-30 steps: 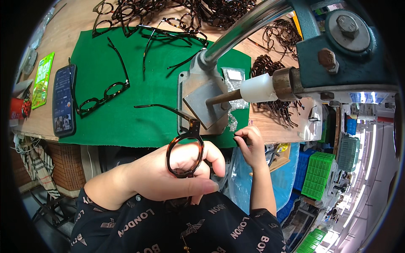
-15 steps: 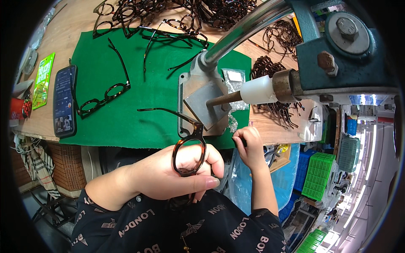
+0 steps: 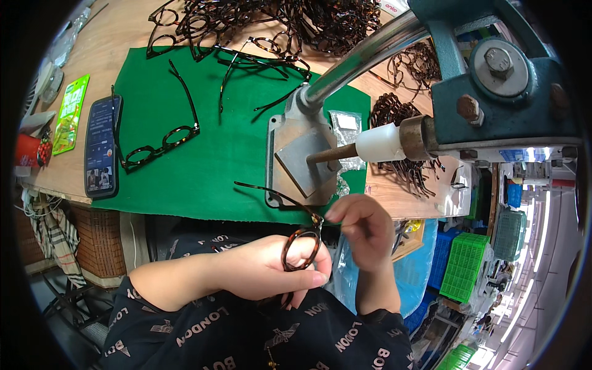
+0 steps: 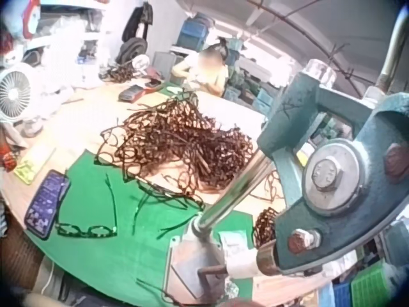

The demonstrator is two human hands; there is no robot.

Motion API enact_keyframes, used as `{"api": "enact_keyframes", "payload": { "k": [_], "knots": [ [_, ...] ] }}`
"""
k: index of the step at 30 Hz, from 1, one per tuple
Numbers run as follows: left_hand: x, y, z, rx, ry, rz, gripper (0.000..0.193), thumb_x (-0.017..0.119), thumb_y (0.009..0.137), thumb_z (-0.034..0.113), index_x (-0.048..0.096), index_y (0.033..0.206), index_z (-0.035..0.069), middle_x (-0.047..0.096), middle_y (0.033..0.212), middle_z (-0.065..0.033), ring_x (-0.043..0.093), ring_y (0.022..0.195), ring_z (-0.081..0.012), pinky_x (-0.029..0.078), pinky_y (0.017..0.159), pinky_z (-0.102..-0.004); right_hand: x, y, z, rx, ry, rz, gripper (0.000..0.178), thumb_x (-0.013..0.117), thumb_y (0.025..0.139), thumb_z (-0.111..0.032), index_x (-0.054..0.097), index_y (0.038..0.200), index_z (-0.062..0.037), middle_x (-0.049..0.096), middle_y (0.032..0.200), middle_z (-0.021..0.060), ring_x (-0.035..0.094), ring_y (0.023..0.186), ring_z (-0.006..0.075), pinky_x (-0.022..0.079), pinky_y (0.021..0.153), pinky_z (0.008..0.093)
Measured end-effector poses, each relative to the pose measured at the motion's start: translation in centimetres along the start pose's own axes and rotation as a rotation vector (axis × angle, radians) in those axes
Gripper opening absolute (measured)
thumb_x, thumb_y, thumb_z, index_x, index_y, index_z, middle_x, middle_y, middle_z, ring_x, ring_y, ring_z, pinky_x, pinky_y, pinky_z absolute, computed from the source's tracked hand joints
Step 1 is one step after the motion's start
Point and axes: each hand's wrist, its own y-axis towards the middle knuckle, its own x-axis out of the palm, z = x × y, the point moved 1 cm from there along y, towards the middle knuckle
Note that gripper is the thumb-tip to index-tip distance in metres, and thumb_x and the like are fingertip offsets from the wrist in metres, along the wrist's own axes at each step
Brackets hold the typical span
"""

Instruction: The person assembles eyeglasses by hand, attaching temple arms to frames and using a heat gun to bend the arms into shape. The person repeatedly picks up frames, attaches parts, and uses the heat gun to adjust the arms.

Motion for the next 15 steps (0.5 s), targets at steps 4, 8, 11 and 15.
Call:
{"api": "enact_keyframes", "payload": {
  "k": [4, 8, 11, 15],
  "knots": [
    [0.2, 0.1, -0.8, 0.069, 0.048, 0.005, 0.014, 0.047, 0.093, 0.017, 0.048, 0.093, 0.004, 0.057, 0.065, -0.0019, 0.056, 0.059, -0.0080, 0.042, 0.052, -0.0207, 1.9, 1.5, -1.0, -0.136, -0.021, -0.080, 0.008, 0.059, 0.081, -0.002, 0.052, 0.082, -0.0006, 0.058, 0.078, 0.0120, 0.060, 0.077, 0.0266, 0.049, 0.070, 0.0342],
    [0.2, -0.1, -0.7, 0.084, 0.136, 0.044, 0.014, 0.047, 0.093, 0.018, 0.048, 0.089, 0.004, 0.054, 0.064, 0.0000, 0.057, 0.058, -0.0084, 0.044, 0.053, -0.0212, 2.3, 1.9, -1.1, -0.160, -0.083, -0.080, 0.008, 0.059, 0.081, -0.002, 0.052, 0.081, 0.0003, 0.058, 0.078, 0.0120, 0.060, 0.077, 0.0276, 0.049, 0.070, 0.0347],
    [0.1, -0.3, -0.2, 0.053, 0.193, 0.046, 0.015, 0.047, 0.093, 0.018, 0.048, 0.087, 0.004, 0.053, 0.064, 0.0001, 0.057, 0.057, -0.0087, 0.045, 0.052, -0.0214, 2.2, 2.2, -1.4, -0.184, -0.129, -0.106, 0.007, 0.060, 0.080, -0.001, 0.053, 0.079, 0.0010, 0.058, 0.077, 0.0123, 0.061, 0.077, 0.0279, 0.050, 0.070, 0.0349],
    [0.1, -0.2, -0.3, 0.026, 0.201, 0.048, 0.015, 0.047, 0.091, 0.022, 0.048, 0.089, 0.007, 0.054, 0.060, -0.0010, 0.055, 0.052, -0.0089, 0.043, 0.049, -0.0231, 2.2, 2.4, -1.8, -0.196, -0.158, -0.092, 0.008, 0.062, 0.078, -0.001, 0.055, 0.077, 0.0019, 0.059, 0.076, 0.0124, 0.061, 0.076, 0.0280, 0.050, 0.070, 0.0348]
  ]
}}
